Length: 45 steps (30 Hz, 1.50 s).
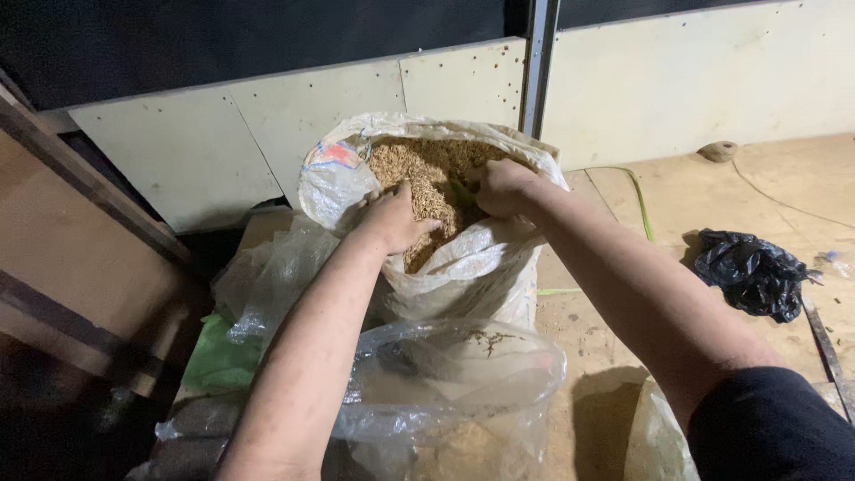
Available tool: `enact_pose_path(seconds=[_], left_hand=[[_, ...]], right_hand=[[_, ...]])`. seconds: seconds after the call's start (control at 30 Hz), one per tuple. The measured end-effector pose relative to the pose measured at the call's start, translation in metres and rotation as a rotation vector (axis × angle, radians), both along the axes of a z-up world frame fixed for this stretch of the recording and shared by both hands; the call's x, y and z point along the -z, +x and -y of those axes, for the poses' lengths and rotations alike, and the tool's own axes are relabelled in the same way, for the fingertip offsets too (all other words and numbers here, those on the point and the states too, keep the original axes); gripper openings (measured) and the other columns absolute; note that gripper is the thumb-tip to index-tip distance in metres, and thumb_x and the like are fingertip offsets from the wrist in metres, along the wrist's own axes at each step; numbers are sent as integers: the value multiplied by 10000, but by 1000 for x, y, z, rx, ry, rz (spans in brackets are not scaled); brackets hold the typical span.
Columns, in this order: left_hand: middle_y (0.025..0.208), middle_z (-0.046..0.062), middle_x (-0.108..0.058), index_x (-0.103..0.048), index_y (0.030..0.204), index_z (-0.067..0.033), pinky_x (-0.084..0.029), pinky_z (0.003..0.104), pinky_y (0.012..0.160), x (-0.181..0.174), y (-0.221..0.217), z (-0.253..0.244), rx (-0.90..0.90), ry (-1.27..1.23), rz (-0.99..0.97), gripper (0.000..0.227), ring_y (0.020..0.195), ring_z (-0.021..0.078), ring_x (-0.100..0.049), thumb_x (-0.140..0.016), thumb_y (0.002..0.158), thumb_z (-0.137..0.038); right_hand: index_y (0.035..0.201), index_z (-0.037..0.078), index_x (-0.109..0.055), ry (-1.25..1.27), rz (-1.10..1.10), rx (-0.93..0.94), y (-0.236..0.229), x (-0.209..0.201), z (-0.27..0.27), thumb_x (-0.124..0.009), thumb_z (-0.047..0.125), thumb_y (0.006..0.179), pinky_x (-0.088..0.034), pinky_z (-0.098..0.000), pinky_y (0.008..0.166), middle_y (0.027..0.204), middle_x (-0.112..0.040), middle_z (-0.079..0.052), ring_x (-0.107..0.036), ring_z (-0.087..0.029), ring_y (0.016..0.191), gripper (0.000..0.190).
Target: The person scoops grain from a large sack using a green plastic scoop and pours it into a clear plastic bag placed on the floor. The action is repeated continuously throughout the clip.
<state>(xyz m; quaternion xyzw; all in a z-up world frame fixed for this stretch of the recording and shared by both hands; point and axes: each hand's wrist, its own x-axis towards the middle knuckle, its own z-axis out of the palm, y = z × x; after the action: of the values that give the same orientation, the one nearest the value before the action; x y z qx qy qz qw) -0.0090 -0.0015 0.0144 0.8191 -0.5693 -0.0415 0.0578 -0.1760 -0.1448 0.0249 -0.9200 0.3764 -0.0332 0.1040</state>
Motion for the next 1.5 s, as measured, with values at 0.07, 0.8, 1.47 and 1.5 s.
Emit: enact_pose_path(seconds=[0.07, 0.8, 1.47, 1.5], left_hand=[[1562, 248, -408, -180, 1610, -33, -244, 502, 1232, -5, -2, 2, 6, -12, -1, 975, 1467, 407, -357, -675, 935, -531], [1513, 244, -445, -246, 1552, 10, -384, 402, 1151, -82, 8, 4, 134, -279, -189, 1030, 1391, 326, -476, -874, 788, -280], [1553, 217, -449, -400, 1553, -155, -349, 538, 1174, -89, 9, -21, 175, -273, -392, 907, 1433, 357, -449, -747, 846, -606], [1518, 208, -491, -437, 1528, -156, -361, 531, 1163, -88, 10, -22, 170, -293, -398, 805, 1394, 348, -491, -694, 892, -577]], right_hand=[[1305, 185, -696, 35, 50, -8, -2, 1, 4, -553, 53, 854, -544, -433, 990, 1184, -728, -187, -693, -347, 1097, 491], [1185, 239, -798, 60, 174, -56, -18, -45, 1, -654, 252, 952, -554, -361, 912, 1147, -789, -60, -705, -180, 964, 275], [1254, 321, -735, 272, 162, 36, -27, -46, -24, -450, 77, 990, -584, -362, 760, 1313, -712, 20, -672, -174, 812, 458], [1257, 323, -733, 269, 152, 34, -27, -47, -24, -439, 63, 993, -583, -362, 760, 1327, -708, 25, -669, -172, 812, 473]])
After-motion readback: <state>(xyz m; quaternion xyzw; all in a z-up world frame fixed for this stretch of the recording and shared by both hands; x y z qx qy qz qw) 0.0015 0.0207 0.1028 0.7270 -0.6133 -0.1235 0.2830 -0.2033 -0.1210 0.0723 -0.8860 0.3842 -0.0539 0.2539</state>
